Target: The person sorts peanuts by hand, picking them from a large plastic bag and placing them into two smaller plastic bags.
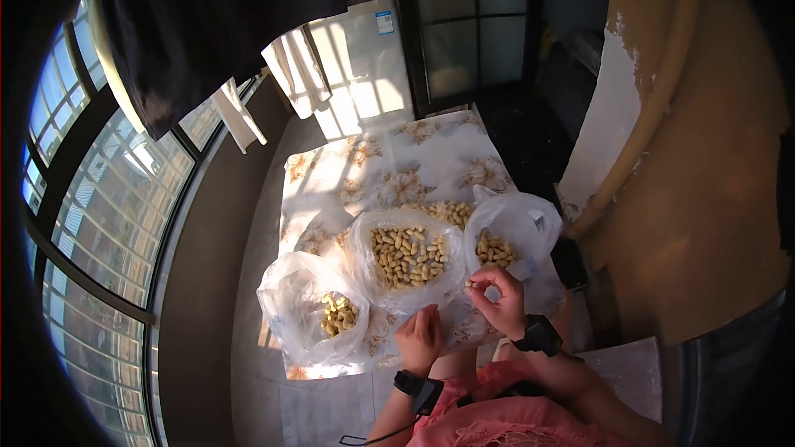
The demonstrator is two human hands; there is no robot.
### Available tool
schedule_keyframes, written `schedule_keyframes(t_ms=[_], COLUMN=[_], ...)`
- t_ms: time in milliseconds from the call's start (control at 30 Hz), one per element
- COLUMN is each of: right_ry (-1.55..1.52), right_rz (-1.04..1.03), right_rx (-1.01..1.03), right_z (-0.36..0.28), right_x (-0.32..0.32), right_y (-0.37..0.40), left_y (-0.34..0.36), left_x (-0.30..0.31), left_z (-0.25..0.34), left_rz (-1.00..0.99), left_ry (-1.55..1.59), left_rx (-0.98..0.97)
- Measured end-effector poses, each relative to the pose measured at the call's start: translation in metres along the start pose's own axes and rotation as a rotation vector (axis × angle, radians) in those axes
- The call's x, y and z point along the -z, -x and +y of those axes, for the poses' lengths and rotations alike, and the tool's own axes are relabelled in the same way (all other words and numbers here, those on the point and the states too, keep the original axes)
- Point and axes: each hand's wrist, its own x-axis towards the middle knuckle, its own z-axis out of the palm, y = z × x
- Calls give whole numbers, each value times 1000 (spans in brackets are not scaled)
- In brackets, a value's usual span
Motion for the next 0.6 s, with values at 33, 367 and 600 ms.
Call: schedule_keyframes(t_ms=[33, 367, 600], right_ry=[30, 565, 632], right_rz=[60, -119, -170], right_rx=[-17, 111, 168], right_z=[5, 22, 31], right_x=[8, 60, 60], right_y=[-4, -18, 3], left_y=[-1, -1, 0], left_x=[0, 3, 2], left_z=[0, 3, 0], left_rz=[3, -5, -1], left_ry=[-3, -10, 1], left_rx=[-4, 3, 1])
